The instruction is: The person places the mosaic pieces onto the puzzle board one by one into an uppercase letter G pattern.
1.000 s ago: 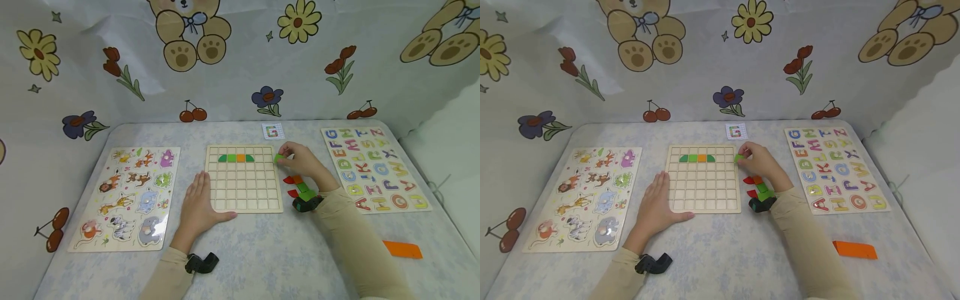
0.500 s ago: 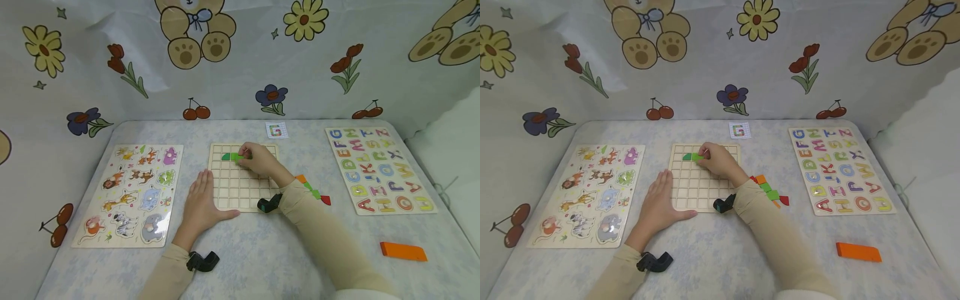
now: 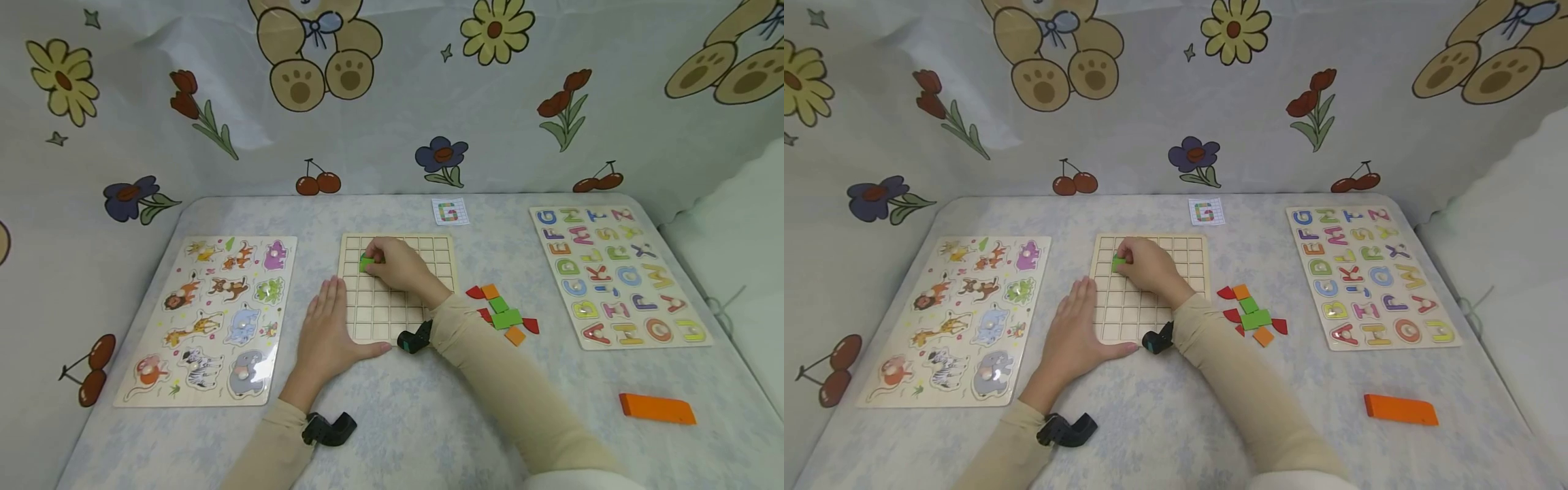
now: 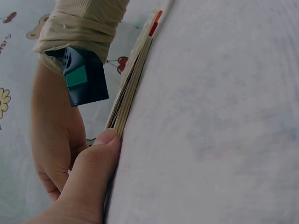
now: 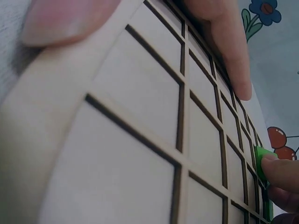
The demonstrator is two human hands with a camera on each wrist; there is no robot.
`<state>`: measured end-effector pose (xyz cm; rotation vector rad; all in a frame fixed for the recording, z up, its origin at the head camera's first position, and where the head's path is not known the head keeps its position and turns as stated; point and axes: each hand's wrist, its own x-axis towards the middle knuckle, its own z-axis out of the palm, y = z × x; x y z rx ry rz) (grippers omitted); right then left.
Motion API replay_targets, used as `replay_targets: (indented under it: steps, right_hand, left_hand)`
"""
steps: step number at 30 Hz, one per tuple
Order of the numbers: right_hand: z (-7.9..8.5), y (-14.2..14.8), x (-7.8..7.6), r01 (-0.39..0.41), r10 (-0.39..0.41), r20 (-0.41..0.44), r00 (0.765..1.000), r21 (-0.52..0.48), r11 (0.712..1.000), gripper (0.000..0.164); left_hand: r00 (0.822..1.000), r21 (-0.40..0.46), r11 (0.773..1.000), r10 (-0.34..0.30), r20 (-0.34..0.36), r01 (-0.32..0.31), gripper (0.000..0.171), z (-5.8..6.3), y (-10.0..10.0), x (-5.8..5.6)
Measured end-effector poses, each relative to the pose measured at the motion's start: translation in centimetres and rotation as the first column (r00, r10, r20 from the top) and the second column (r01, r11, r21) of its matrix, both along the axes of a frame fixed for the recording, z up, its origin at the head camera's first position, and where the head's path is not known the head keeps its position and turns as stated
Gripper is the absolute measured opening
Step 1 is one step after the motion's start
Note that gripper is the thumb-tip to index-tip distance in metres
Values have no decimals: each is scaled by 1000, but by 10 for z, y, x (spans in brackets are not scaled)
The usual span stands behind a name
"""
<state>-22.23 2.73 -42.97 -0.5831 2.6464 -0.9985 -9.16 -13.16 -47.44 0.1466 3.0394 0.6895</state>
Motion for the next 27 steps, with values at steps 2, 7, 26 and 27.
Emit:
replay_targets:
  steps: [2,7,26,27]
  right_hand:
    - [0,-1,1,-2,2,-13,1000,13,1000,12]
    - [0,-3,2,-17,19,-43,999,43,999,12]
    - [5,3,10,-49,61,-67,996,165,985,20]
    - [5,4,11,-59,70,-68,995,162,985,20]
  left_hand:
    - [1000,3,1000,-1,-1,1,148,1,0,0]
    - [1000,7,1000,-2,2,2,147,2,0,0]
    - [1000,19,1000,-4,6,4,146,3,0,1]
    - [1000,21,1000,-3,6,3,146,3,0,1]
